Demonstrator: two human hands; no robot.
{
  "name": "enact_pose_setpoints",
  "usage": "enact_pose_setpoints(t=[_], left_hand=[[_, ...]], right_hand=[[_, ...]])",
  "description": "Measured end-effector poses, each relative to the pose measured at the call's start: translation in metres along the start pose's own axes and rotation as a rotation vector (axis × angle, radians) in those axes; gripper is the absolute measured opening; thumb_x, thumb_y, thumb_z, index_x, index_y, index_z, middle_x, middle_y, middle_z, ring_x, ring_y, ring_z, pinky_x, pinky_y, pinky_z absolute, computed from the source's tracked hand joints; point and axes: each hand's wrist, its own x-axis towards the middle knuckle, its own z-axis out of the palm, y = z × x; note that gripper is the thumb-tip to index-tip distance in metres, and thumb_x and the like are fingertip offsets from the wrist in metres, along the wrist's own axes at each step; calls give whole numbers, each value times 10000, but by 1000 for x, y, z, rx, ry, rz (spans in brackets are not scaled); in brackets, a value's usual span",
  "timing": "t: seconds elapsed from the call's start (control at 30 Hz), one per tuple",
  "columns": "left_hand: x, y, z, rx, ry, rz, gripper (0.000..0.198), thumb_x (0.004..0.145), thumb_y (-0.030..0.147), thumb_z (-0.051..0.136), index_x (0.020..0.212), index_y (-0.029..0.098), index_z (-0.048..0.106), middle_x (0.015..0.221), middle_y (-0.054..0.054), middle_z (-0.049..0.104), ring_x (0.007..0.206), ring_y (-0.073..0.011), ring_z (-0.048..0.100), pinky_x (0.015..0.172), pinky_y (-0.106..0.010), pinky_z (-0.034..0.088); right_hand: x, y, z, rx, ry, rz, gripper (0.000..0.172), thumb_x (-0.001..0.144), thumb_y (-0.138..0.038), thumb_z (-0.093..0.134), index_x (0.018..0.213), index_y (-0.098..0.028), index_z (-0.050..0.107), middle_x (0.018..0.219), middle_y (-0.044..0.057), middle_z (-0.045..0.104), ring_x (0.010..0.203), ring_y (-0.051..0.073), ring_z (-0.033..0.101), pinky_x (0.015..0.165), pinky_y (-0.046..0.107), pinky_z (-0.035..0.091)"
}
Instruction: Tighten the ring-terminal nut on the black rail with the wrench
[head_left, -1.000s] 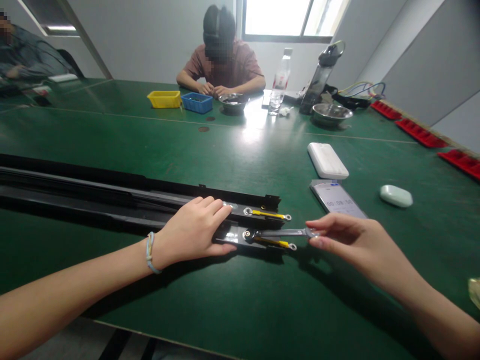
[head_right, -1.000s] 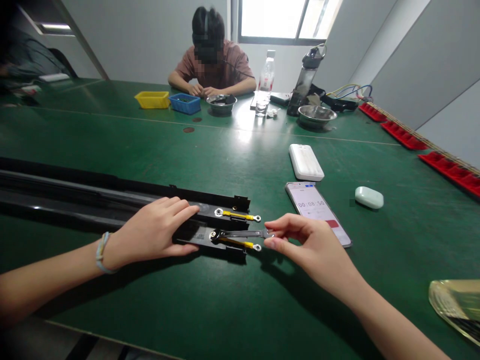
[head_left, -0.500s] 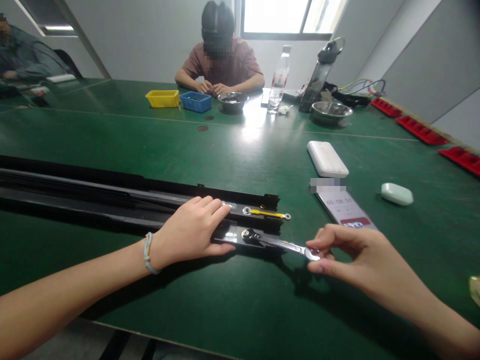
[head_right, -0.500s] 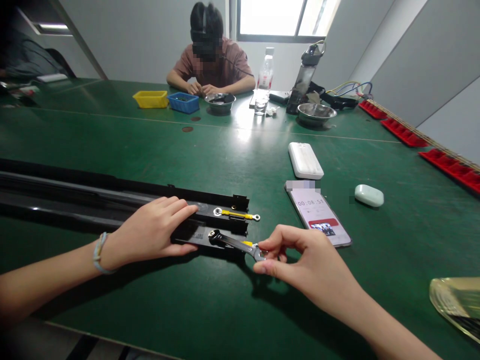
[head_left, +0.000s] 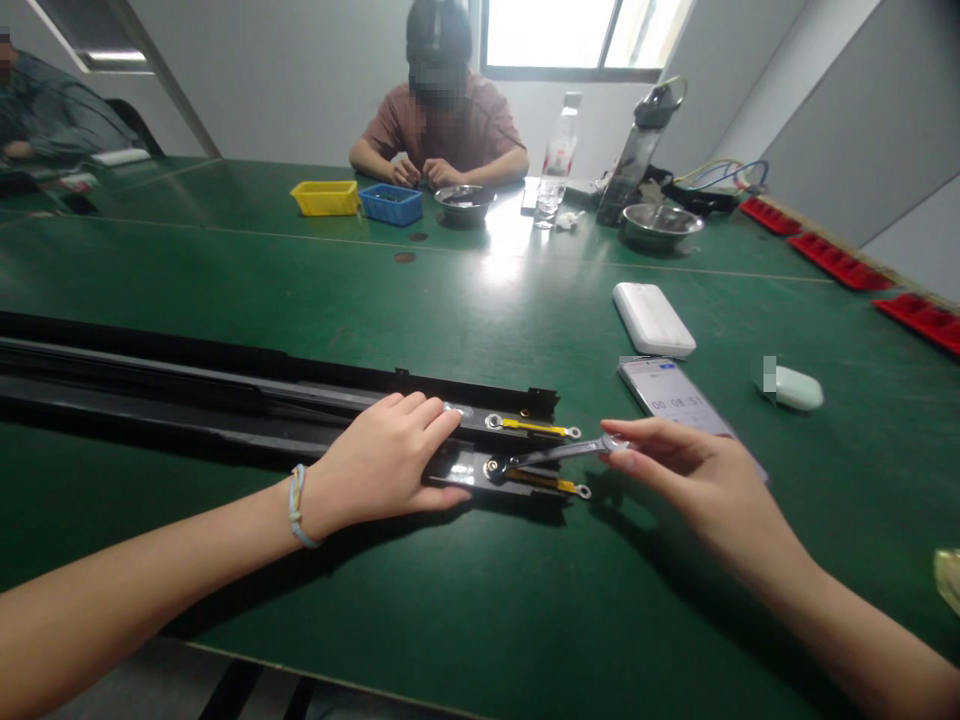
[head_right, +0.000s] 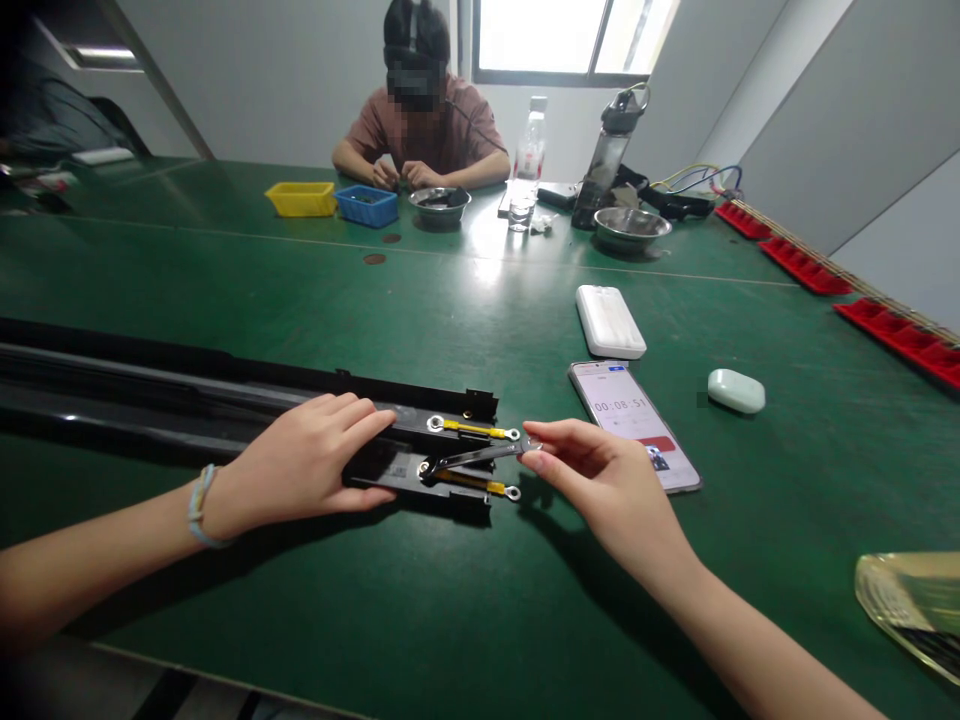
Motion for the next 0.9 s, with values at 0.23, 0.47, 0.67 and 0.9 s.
enact_pose_setpoints(t=[0.23, 0.47, 0.67, 0.9], left_hand=[[-1, 1, -3, -11, 2, 1, 567, 805, 599, 532, 1099, 115, 550, 1003, -118, 611, 871, -258, 559, 777, -397, 460], [-1, 1, -3, -9, 0, 1, 577, 805, 603, 535, 1102, 109, 551, 993, -116, 609, 870, -265, 559, 775, -402, 462], [1, 0, -2, -7, -9, 1, 582, 804, 606, 534, 1103, 108, 555, 996, -117, 607, 873, -270, 560, 777, -408, 463], [1, 0, -2, -5, -8, 0, 575, 807, 605, 530, 1105, 113, 551, 1001, -119, 611, 873, -266, 558, 780, -403, 460]], right_hand=[[3, 7, 1, 51, 3, 49, 371, 651, -437, 787, 942, -209, 759, 886, 79, 789, 841, 283, 725, 726, 389, 577], [-1, -4, -6, -33, -98, 44, 303, 648, -462, 779, 810, -210, 737, 786, 58, 775, 726, 239, 719, 635, 324, 566], [-11, -8, -5, -12, -168, -15, 260, 646, -440, 786, 714, -209, 688, 718, 43, 742, 629, 205, 686, 545, 288, 543], [-9, -9, -5, -24, -157, -21, 268, 636, -448, 789, 710, -208, 696, 723, 57, 750, 649, 224, 697, 562, 309, 557]])
